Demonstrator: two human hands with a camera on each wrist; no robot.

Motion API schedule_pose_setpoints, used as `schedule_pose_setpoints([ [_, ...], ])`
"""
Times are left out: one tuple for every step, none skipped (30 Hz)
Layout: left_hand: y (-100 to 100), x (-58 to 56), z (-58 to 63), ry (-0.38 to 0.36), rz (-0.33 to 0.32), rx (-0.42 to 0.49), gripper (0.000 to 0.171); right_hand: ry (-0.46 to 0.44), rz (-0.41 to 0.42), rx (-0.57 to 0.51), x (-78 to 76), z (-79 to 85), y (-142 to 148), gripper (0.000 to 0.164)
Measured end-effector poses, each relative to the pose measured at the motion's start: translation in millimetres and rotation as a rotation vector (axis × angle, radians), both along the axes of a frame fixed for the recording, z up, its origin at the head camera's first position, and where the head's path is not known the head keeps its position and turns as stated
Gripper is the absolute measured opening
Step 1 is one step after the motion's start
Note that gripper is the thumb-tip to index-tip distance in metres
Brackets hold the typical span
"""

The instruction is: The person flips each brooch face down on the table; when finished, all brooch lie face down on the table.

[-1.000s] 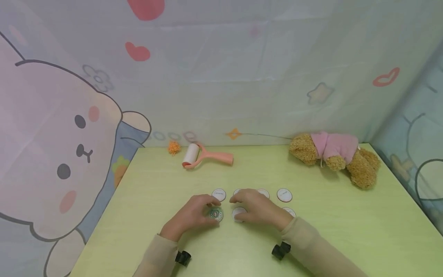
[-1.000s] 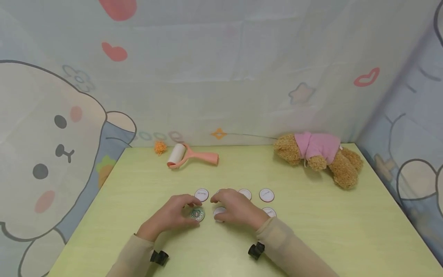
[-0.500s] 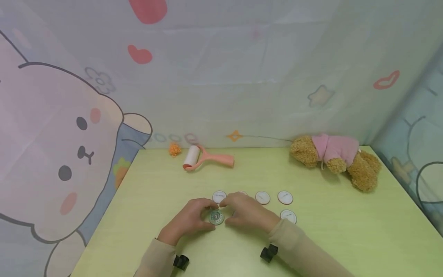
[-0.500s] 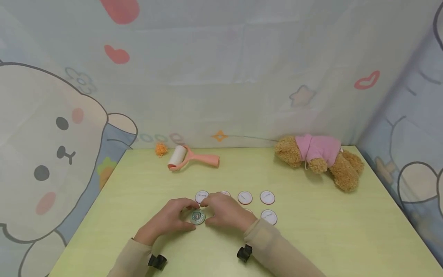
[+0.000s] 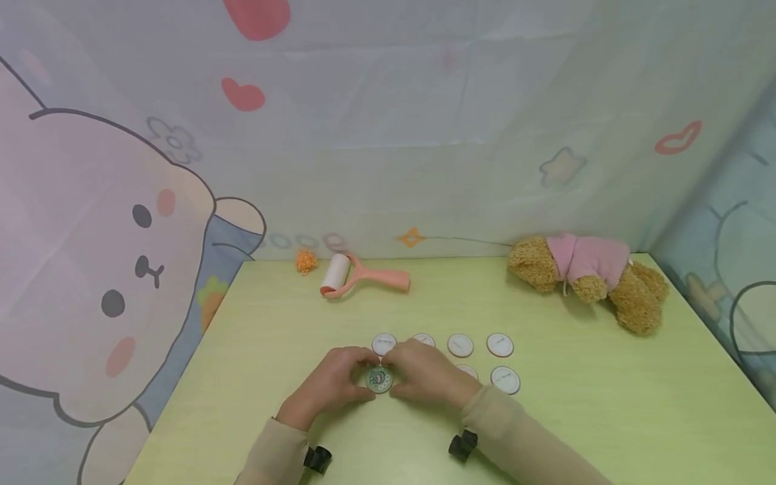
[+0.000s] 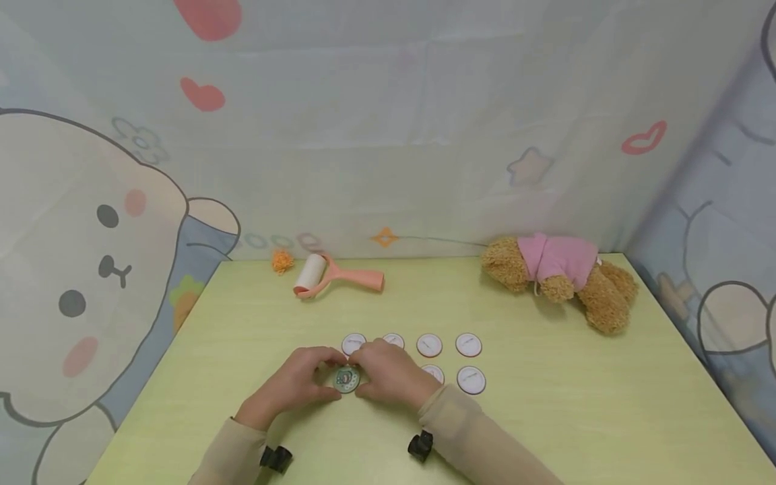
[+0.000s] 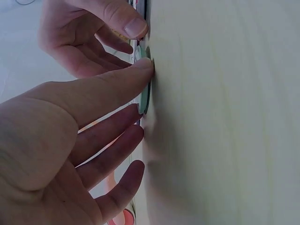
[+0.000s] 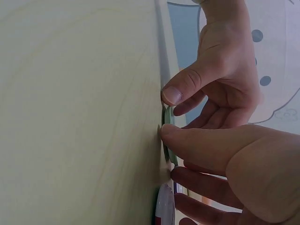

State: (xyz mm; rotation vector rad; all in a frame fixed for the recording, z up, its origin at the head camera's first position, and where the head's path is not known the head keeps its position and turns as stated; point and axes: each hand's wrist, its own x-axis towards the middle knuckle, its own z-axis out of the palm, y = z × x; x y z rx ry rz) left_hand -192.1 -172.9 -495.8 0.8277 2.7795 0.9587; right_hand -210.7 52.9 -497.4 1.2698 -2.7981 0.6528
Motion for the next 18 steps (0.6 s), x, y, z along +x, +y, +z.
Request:
schedule_pose_setpoints([
  [0.3,0.0,-0.1,0.0,0.003,0.002,0.047,0.01,0.0,0.005,0.1,-0.2,-0.6,0.041],
  [0.4,0.0,-0.3,0.0,0.005,0.004,0.047,0.018,-0.002,0.01,0.2,-0.3,-1.2,0.04],
  [0.5,0.1,-0.5,-0.001,0.007,0.004,0.046,0.026,-0.002,0.015,0.3,-0.3,-1.7,0.039],
  [0.6,0.0,-0.5,-0.004,0.006,0.005,0.046,0.031,-0.002,0.018,0.4,-0.1,-2.0,0.038],
  [0.6,-0.1,-0.4,-0.006,0.005,0.005,0.045,0.032,0.0,0.019,0.3,-0.2,-2.4,0.036],
  [0.7,-0.2,-0.4,-0.006,0.004,0.003,0.045,0.033,0.001,0.021,0.3,-0.3,-2.8,0.035],
  [0.6,-0.1,-0.4,-0.005,0.003,0.001,0.044,0.032,0.003,0.022,0.2,-0.3,-3.2,0.034],
  [0.5,0.0,-0.3,-0.003,0.001,-0.002,0.043,0.031,0.003,0.025,0.2,-0.4,-3.4,0.033],
  [0.5,0.0,-0.2,0.0,-0.001,-0.005,0.042,0.028,0.005,0.024,0.2,-0.4,-3.8,0.033],
  [0.4,0.1,0.0,0.002,-0.003,-0.007,0.042,0.026,0.006,0.024,0.2,-0.5,-4.1,0.032],
  [0.5,0.1,0.2,0.004,-0.005,-0.009,0.041,0.028,0.008,0.026,0.0,-0.8,-4.5,0.031],
  [0.5,0.1,0.4,0.006,-0.006,-0.011,0.04,0.029,0.007,0.028,0.0,-0.6,-4.7,0.031],
  [0.4,0.1,0.7,0.003,-0.006,-0.011,0.04,0.027,0.006,0.026,0.1,-0.3,-5.0,0.031],
  [0.4,0.0,0.8,0.002,-0.007,-0.012,0.039,0.027,0.007,0.022,0.4,0.1,-5.2,0.03],
  [0.4,-0.3,0.5,0.001,-0.007,-0.014,0.039,0.025,0.008,0.017,0.7,0.2,-5.4,0.03],
  [0.2,-0.5,0.5,0.0,-0.009,-0.015,0.038,0.024,0.008,0.013,0.9,0.0,-5.6,0.029],
  [0.1,-0.5,0.6,-0.003,-0.011,-0.015,0.038,0.022,0.006,0.011,1.1,-0.3,-5.7,0.029],
  [0.0,-0.6,0.3,-0.004,-0.015,-0.013,0.037,0.017,0.004,0.005,1.5,-0.5,-5.8,0.028],
])
